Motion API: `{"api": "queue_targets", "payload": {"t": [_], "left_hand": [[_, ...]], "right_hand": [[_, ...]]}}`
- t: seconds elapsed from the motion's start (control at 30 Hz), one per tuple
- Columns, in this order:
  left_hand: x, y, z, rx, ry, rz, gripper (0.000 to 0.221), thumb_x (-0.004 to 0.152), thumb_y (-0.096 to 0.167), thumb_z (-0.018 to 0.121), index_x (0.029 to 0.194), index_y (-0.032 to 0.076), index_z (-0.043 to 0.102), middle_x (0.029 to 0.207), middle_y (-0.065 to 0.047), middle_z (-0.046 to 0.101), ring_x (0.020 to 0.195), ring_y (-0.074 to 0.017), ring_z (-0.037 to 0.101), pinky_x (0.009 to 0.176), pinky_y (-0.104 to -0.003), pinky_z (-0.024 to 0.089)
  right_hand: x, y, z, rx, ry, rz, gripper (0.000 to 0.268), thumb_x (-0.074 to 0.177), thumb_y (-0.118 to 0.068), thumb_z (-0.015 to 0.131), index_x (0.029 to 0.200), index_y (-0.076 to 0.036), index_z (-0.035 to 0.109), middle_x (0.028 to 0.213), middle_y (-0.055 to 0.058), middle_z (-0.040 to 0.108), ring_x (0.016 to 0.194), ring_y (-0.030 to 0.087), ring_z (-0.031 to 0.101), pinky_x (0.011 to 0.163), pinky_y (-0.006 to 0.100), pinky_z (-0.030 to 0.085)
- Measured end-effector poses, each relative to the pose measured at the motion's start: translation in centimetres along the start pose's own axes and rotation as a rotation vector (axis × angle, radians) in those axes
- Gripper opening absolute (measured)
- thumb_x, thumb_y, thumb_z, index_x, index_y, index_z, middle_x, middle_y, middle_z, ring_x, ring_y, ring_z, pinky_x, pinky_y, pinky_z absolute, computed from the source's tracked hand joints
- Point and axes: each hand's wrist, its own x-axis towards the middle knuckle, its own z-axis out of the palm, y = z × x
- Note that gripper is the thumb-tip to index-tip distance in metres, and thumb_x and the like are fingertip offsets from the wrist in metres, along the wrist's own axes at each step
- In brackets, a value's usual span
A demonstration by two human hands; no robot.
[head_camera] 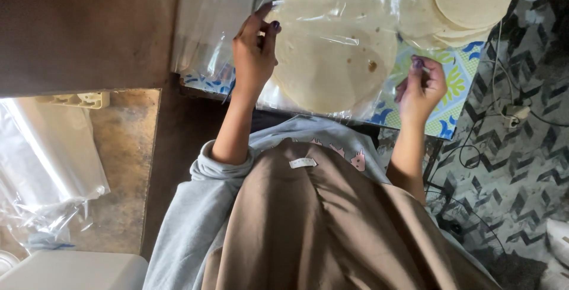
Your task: The person places flatbread tortillas into clear plastic bags by hand.
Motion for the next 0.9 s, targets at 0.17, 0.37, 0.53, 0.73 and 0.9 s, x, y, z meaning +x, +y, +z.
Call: {"api": "queue_targets", "payload": {"t": [0.17,0.37,0.53,0.73,0.9], "left_hand": [[-0.8,-8.9,1.3,0.304,0.077,0.191,0.046,0.095,0.005,0.073,0.138,0.004,0.055,0.082,-0.01,0.072,0.063,-0.0189,0.066,0.06,-0.035,0.052],[-2.1,-6.7,0.4,0.097,-0.003,-0.157,0.033,0.104,0.009,0.07,0.132,0.004,0.053,0.088,-0.01,0.076,0.055,-0.0183,0.072,0.049,-0.031,0.051],[-0.2,-6.0,0.5,-0.036,-0.166,-0.007,0.051,0.1,-0.003,0.066,0.143,0.003,0.041,0.112,-0.014,0.076,0.065,-0.0155,0.075,0.049,-0.026,0.055],[1.7,1.7,0.2,-0.028,-0.204,0.242,0.069,0.1,-0.012,0.058,0.158,0.009,0.027,0.148,-0.01,0.065,0.057,-0.0127,0.066,0.048,-0.025,0.048],[1.6,1.9,-0.5,0.024,-0.145,0.424,0.067,0.104,-0.015,0.057,0.159,0.018,0.035,0.153,-0.008,0.055,0.068,-0.0155,0.074,0.053,-0.025,0.054]], "right_hand": [[-0.6,4.8,-0.7,-0.165,-0.049,0.188,0.009,0.105,-0.004,0.069,0.113,-0.001,0.066,0.084,0.003,0.067,0.052,0.007,0.052,0.044,0.025,0.039],[-2.0,3.7,-1.4,-0.115,-0.153,0.331,0.015,0.099,-0.005,0.071,0.11,0.001,0.062,0.08,0.007,0.066,0.051,0.009,0.056,0.044,0.026,0.044],[0.6,1.7,-1.5,-0.037,-0.165,0.377,0.011,0.099,-0.004,0.068,0.107,0.001,0.063,0.082,0.008,0.068,0.054,0.011,0.061,0.045,0.026,0.048],[2.6,-0.3,-1.3,-0.177,0.001,-0.118,0.01,0.108,0.0,0.068,0.116,-0.001,0.063,0.088,0.006,0.067,0.06,0.008,0.057,0.052,0.023,0.043],[2.3,0.2,-1.0,-0.027,0.101,-0.236,0.009,0.109,0.0,0.066,0.118,-0.002,0.062,0.089,0.004,0.067,0.055,0.008,0.05,0.048,0.024,0.036]]}}
